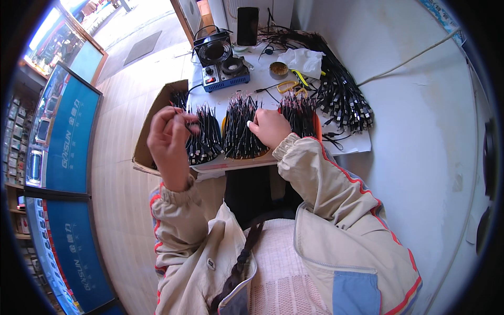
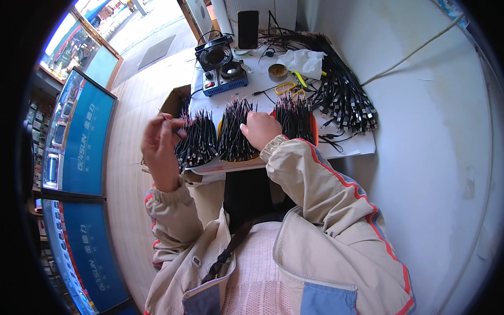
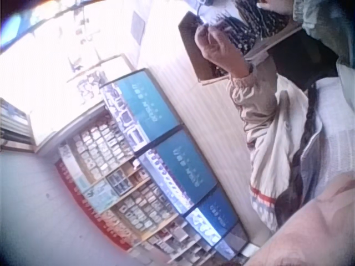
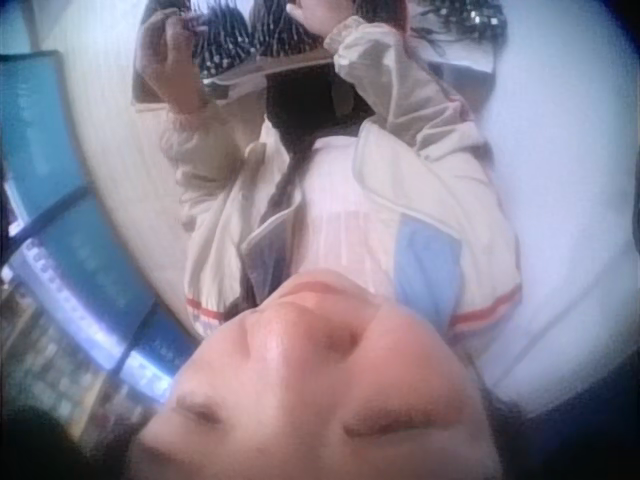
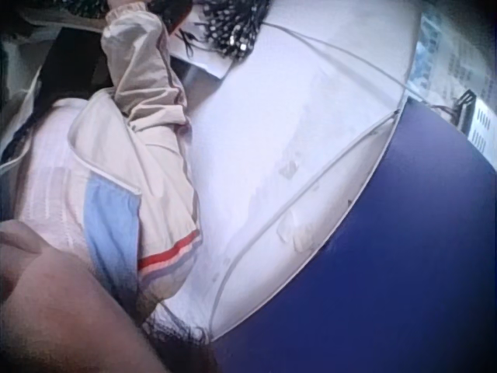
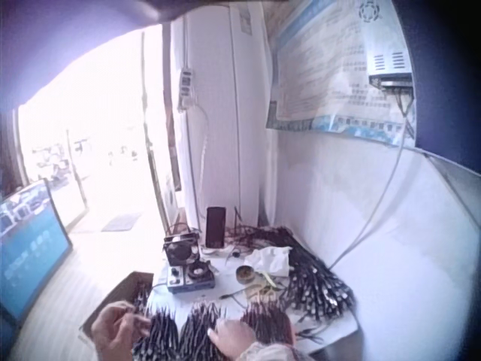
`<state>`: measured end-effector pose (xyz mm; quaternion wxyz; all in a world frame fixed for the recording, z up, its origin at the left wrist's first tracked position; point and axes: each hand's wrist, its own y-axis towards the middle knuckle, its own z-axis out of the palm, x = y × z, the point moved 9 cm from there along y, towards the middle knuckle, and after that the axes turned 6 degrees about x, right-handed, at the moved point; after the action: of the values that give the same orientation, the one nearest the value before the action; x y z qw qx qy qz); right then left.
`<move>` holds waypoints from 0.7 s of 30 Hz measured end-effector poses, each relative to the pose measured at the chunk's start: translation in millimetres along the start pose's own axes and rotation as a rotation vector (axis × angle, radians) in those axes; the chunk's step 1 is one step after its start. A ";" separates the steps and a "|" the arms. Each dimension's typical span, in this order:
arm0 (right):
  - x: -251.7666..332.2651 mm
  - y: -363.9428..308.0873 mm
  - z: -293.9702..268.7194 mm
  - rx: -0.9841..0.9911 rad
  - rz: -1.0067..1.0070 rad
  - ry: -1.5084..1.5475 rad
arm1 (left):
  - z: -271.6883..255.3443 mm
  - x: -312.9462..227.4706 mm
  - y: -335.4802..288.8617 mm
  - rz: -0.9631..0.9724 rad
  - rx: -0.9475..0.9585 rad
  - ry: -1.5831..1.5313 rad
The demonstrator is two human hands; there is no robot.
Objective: The person repeatedly picks up black wires, strips the ends, and solders them using a soldering iron and solder wire. Finished wires are placed into a cardboard box on the table.
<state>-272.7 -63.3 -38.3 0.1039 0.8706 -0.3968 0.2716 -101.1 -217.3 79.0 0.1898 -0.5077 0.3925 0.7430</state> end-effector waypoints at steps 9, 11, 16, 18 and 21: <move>-10.8 -16.5 0.7 0.399 0.017 0.558 | 39.0 77.8 -65.7 -0.515 0.101 -0.362; -5.4 -35.0 -5.7 0.431 0.044 0.719 | 47.8 82.2 -70.7 -0.515 0.104 -0.398; 25.9 -95.1 -34.4 0.192 -0.081 0.871 | 74.0 78.3 -79.0 -0.472 0.124 -0.426; 36.3 -112.6 -45.2 0.048 -0.134 0.663 | 86.2 74.7 -81.8 -0.449 0.136 -0.485; 43.7 -126.6 -49.9 -0.058 -0.167 0.555 | 98.3 68.8 -87.0 -0.423 0.137 -0.474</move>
<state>-174.1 12.7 31.8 0.2553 0.7894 -0.2880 0.4783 -129.8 -95.2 0.2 0.4599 -0.3771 0.2722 0.7565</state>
